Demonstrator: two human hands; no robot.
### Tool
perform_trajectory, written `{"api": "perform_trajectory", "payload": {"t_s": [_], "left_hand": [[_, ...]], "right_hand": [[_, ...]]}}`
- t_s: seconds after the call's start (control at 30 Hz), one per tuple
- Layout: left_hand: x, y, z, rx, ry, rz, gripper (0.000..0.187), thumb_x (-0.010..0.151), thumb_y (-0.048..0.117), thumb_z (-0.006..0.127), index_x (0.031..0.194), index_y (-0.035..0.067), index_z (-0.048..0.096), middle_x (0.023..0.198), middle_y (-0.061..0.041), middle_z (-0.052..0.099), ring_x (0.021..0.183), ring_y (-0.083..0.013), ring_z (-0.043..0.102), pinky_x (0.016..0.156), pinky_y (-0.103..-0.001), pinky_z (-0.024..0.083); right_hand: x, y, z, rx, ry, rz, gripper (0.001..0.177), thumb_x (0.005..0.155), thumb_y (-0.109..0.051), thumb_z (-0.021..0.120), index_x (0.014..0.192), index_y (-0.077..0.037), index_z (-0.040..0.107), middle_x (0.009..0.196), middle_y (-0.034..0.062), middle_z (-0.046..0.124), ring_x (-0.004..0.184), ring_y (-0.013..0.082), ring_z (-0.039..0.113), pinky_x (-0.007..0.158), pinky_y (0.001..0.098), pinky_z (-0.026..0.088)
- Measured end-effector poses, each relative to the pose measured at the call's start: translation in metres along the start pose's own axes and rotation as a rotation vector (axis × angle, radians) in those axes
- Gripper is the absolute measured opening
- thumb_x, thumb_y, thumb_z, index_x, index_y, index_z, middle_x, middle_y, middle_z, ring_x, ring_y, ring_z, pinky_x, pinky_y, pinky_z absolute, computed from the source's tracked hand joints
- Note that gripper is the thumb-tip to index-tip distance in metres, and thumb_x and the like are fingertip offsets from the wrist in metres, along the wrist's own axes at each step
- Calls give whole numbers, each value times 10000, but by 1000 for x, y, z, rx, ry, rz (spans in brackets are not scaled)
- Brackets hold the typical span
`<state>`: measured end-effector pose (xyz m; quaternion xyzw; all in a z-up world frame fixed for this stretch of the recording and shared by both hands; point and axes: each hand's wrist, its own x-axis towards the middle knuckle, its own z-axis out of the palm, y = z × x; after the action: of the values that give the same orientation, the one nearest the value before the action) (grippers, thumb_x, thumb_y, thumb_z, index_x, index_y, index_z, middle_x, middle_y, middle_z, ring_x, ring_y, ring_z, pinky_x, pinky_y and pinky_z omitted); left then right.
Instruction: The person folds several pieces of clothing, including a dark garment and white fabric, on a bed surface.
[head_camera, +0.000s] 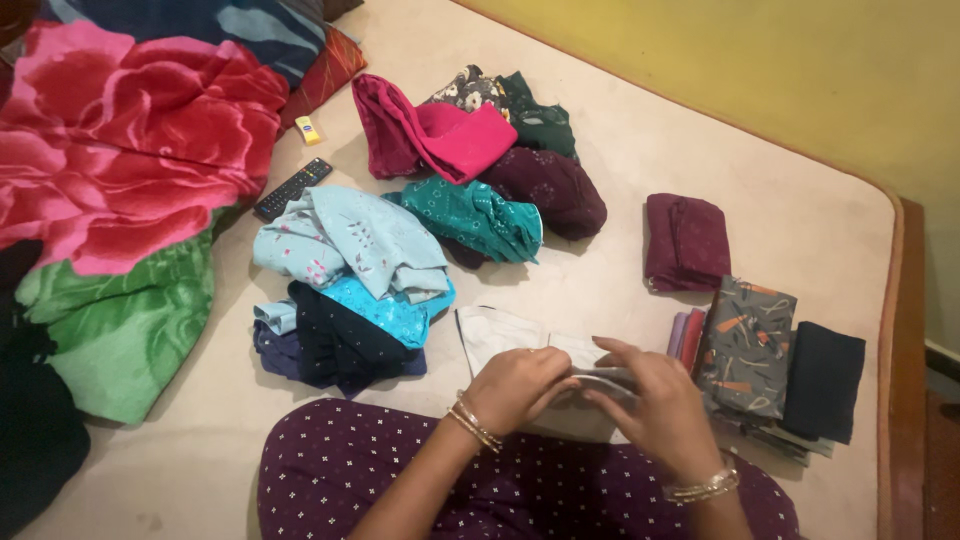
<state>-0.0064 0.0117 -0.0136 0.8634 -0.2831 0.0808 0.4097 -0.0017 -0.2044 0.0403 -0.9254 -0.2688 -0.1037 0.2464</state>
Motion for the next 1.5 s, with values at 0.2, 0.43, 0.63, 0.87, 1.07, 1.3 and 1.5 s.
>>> {"api": "perform_trajectory", "payload": {"t_s": [0.2, 0.43, 0.63, 0.87, 1.07, 1.3, 1.5], "left_hand": [[3, 8, -2, -18, 116, -2, 270, 987, 243, 642, 1205, 103, 567, 913, -126, 703, 793, -324, 697, 688, -437, 556], [-2, 16, -5, 125, 133, -11, 617, 907, 18, 589, 1488, 193, 476, 933, -105, 684, 778, -312, 698, 684, -429, 570], [1, 20, -15, 178, 154, 107, 691, 818, -34, 587, 1463, 206, 521, 1001, -106, 683, 801, -296, 681, 706, -420, 569], [19, 21, -50, -16, 443, -62, 342, 893, 80, 723, 1227, 99, 654, 1014, -101, 723, 893, -291, 695, 763, -408, 557], [27, 37, -86, 155, 611, -16, 270, 821, 44, 719, 1086, 88, 692, 1045, -75, 734, 959, -293, 661, 819, -403, 552], [42, 49, -80, 61, 669, -108, 269, 854, 32, 676, 1113, 102, 669, 1020, -94, 736, 889, -324, 707, 747, -424, 565], [37, 46, -52, -92, 617, -228, 201, 915, 196, 716, 1090, 102, 678, 899, -121, 743, 768, -336, 725, 659, -435, 557]], "right_hand": [[1, -1, 4, -97, -42, 177, 197, 832, -241, 788, 987, -121, 763, 895, 30, 766, 731, 183, 706, 680, 347, 553], [10, -13, -12, 98, 172, 181, 215, 928, -191, 721, 1102, -64, 709, 994, 62, 758, 885, 209, 748, 738, 327, 573], [19, -17, -17, -15, 161, 164, 203, 923, -199, 759, 1111, -124, 764, 988, 69, 766, 860, 223, 736, 752, 361, 576], [33, -12, -28, 53, 250, 212, 199, 978, -224, 752, 1103, -72, 729, 945, 70, 767, 805, 185, 753, 683, 338, 573], [56, -45, -70, -46, 284, 76, 203, 969, -194, 782, 1136, -79, 771, 950, 107, 766, 797, 193, 740, 699, 334, 563], [75, -53, -88, -69, 307, 60, 175, 997, -141, 777, 1119, -25, 728, 974, 122, 756, 807, 184, 715, 711, 319, 536], [73, -40, -69, 270, 277, 240, 166, 998, -33, 696, 1142, 26, 637, 1026, 100, 746, 867, 126, 693, 700, 266, 537]]}}
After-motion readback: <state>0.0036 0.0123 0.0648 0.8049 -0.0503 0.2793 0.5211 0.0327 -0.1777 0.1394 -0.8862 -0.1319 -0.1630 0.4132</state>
